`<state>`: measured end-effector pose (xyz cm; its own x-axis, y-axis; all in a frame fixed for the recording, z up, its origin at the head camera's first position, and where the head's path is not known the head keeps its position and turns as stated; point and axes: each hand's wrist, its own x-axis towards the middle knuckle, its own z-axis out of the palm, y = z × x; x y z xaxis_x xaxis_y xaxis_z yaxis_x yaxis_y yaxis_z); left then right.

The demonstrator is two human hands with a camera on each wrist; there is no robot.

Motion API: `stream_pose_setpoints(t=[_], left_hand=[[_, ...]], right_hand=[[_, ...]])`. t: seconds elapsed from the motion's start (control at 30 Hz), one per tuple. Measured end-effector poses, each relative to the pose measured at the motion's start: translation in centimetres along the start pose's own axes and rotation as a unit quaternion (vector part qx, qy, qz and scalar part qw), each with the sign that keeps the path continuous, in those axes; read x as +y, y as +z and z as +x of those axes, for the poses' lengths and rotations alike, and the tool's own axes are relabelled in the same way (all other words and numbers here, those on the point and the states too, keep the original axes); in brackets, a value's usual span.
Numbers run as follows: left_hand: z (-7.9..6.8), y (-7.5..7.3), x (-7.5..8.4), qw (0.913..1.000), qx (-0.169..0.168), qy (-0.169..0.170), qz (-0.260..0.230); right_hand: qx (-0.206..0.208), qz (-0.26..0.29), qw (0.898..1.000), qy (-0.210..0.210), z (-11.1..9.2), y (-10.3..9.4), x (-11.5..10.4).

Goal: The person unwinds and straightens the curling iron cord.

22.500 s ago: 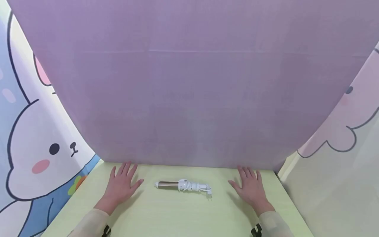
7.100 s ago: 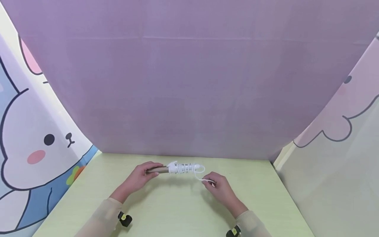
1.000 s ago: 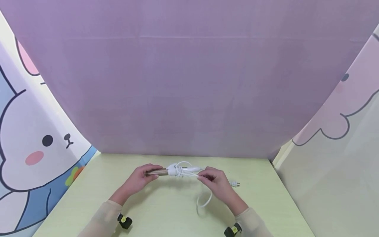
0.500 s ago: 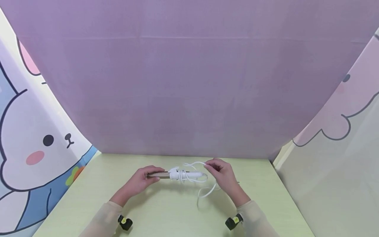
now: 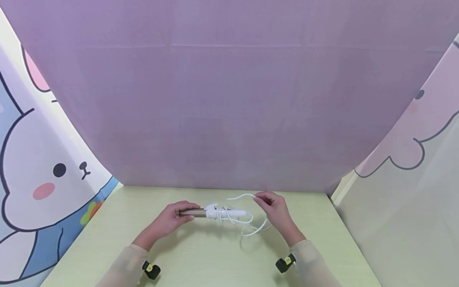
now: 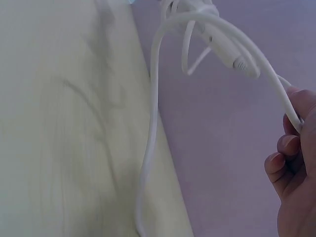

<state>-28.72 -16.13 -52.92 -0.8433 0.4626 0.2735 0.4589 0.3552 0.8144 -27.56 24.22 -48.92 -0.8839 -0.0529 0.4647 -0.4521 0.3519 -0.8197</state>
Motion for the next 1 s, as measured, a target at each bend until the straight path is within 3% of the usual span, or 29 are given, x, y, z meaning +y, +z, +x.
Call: stream_pose_setpoints(t=[0.23, 0.5, 1.0], left_hand=[[0.0, 0.0, 0.3, 1.0, 0.001, 0.004, -0.001], [0.1, -0.3, 0.2, 1.0, -0.002, 0.002, 0.0], [0.1, -1.0, 0.5, 0.9997, 0.021, 0.015, -0.002]], right_hand=[[-0.009, -0.026, 1.0, 0.013, 0.1, -0.6, 2.6], [-0.053, -0.065, 0.996, 0.024, -0.1, -1.3, 5.3], [-0.119, -0.098, 0.985, 0.078, -1.8, -0.3, 7.8]])
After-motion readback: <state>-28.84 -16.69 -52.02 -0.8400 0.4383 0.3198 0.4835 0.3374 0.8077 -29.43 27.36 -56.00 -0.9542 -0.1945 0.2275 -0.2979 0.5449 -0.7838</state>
